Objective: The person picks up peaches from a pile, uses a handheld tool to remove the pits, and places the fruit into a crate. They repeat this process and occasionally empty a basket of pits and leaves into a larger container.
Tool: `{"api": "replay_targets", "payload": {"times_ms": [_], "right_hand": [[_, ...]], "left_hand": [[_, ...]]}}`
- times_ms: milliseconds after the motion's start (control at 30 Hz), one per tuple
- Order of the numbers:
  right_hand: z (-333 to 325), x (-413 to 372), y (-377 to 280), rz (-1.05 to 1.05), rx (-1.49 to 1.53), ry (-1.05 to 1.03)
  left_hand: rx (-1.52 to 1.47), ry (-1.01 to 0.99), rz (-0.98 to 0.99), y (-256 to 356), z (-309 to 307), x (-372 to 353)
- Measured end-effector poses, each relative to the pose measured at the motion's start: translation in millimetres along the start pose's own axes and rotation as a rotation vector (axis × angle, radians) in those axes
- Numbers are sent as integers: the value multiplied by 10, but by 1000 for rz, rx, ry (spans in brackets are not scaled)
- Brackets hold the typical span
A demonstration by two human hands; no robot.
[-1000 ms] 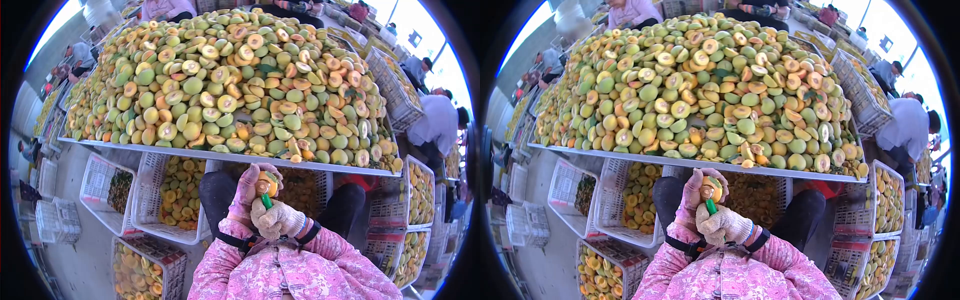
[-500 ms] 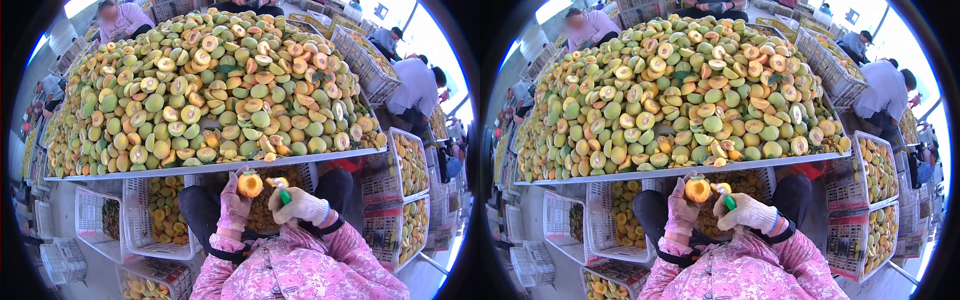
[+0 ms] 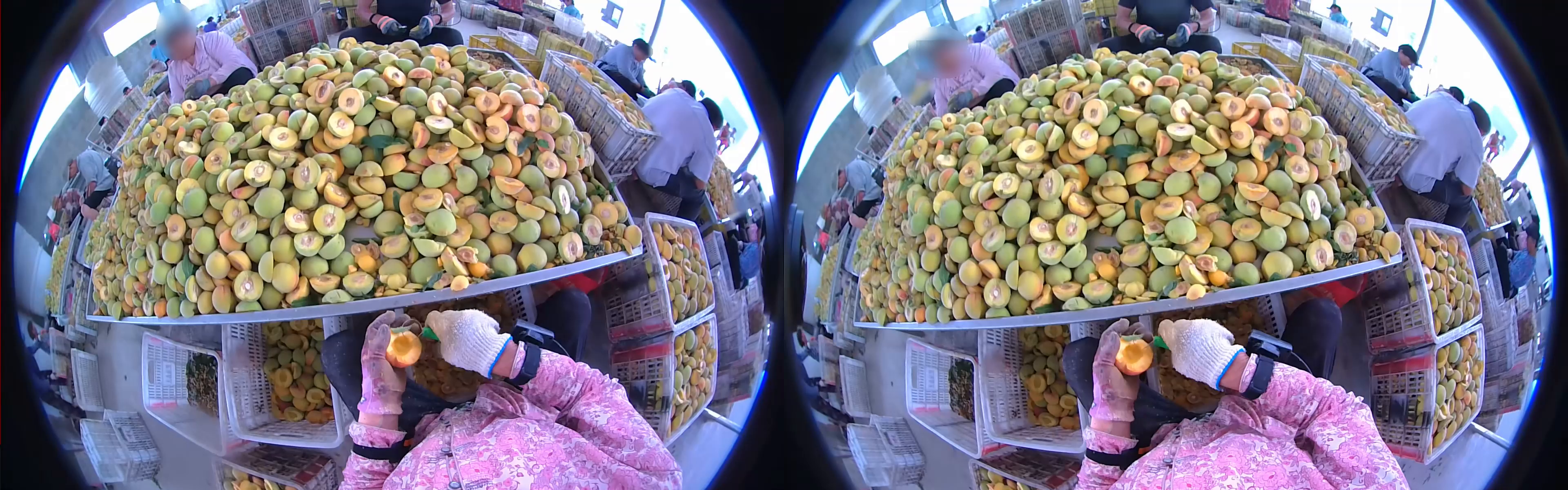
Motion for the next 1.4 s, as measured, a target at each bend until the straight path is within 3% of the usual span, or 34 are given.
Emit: {"api": "replay_targets", "payload": {"times_ms": [233,367,500,600,700,767,833,900,933,1000,1100,1167,1300,1400], "right_hand": [[150,46,36,26,78,-156],[373,-46,64,38,40,-250],[562,-185,133,104,147,-241],[764,-244,133,318,350,-303],[1011,-356,203,559,714,-336],[684,-473,174,705,1024,-450],[298,-440,94,496,937,-341],[-249,-179,155,389,872,-196],[-483,34,284,366,674,-93],[-900,522,564,329,368,134],[-1015,1210,1154,361,121,388],[-1003,1549,1351,500,148,164],[-781,1819,1311,364,101,72],[-884,1717,1278,320,199,131]], "left_hand": [[87,-48,-109,-44,-78,-46],[148,133,-212,-338,-285,-83],[92,152,-295,-476,-356,-155],[53,90,-332,-498,-378,-101],[-110,-136,-465,-213,-206,-263],[-41,-154,-264,209,-70,-443],[9,-49,13,709,-188,-509],[45,224,358,1142,-528,-443],[416,488,514,1369,-685,-448],[517,725,572,1628,-1018,-399],[477,746,532,1751,-1270,-312],[480,708,498,1693,-1253,-277],[490,539,480,1489,-854,-253],[473,354,474,1324,-414,-219]]}}
Point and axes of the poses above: each hand's wrist, its own x-axis towards the middle knuckle, its own z-axis out of the palm, y = z × x, the point moved 4 cm from there along x, towards the middle knuckle, and after that the axes turned 6 degrees about -z, right-handed, at the moved point
